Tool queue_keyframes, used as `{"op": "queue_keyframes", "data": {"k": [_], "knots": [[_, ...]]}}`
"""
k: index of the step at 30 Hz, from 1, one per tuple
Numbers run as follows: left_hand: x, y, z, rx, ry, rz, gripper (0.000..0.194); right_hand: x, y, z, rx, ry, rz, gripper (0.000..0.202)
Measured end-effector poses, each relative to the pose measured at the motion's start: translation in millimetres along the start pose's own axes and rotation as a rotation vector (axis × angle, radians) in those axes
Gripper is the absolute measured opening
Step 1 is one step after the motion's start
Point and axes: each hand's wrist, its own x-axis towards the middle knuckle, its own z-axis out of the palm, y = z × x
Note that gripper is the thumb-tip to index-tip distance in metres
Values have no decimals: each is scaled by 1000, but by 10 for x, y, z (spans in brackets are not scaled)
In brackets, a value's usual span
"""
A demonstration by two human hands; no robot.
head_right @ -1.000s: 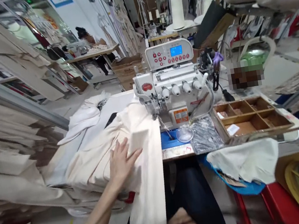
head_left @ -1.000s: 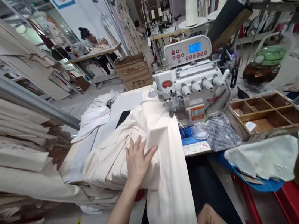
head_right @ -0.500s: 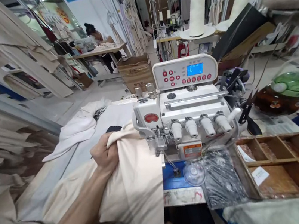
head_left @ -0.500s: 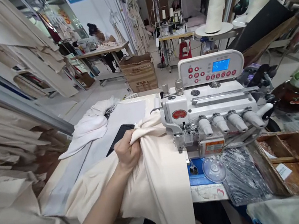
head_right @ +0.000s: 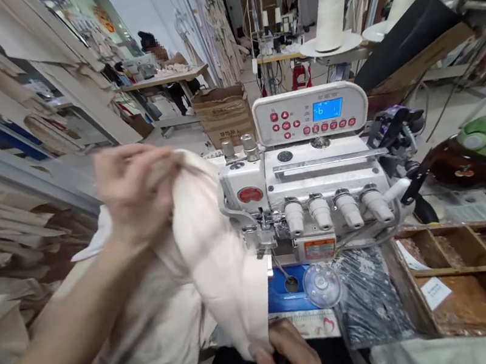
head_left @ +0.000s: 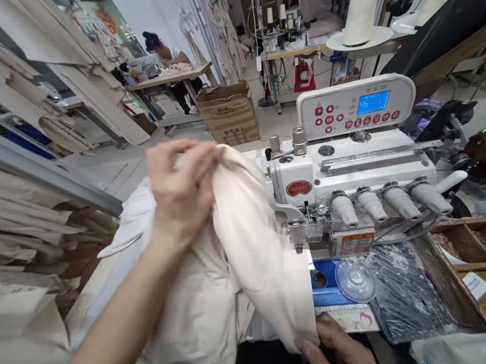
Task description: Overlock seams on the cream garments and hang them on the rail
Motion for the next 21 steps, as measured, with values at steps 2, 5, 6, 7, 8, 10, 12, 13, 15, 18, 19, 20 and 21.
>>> {"op": "queue_keyframes", "data": {"k": [2, 5, 6, 7, 8, 10, 12, 13, 15, 18, 19, 20, 21], "knots": [[-253, 360, -30, -147, -90, 137, 17, -34, 47, 104, 62, 108, 141, 28], [-707, 865, -193, -556, -297, 359, 24, 52, 60, 139, 119, 130, 183, 47], [-820, 977, -251, -634, -351, 371, 27, 115, 41, 125, 115, 109, 150, 47], [-897, 1051, -294, -681, -380, 352, 28, 190, 12, 106, 101, 72, 102, 46], [-936, 1089, -317, -708, -384, 314, 27, 272, -25, 87, 82, 45, 42, 43], [-915, 1075, -298, -773, -380, 216, 21, 436, -107, 60, 37, -2, -90, 34], [-809, 987, -214, -861, -405, 137, 14, 569, -170, 60, -5, -27, -196, 23], [-745, 933, -162, -898, -433, 116, 11, 619, -184, 70, -22, -38, -226, 17], [-630, 823, -63, -955, -495, 110, 9, 682, -176, 99, -32, -58, -246, 11], [-530, 683, 48, -1016, -655, 69, 15, 718, -99, 127, -16, -36, -275, 15], [-515, 641, 80, -1036, -712, 31, 17, 726, -72, 123, -19, -32, -311, 17], [-503, 598, 115, -1058, -759, -15, 19, 734, -50, 111, -24, -36, -355, 21], [-488, 552, 158, -1082, -800, -63, 20, 744, -33, 93, -31, -55, -401, 26]]}}
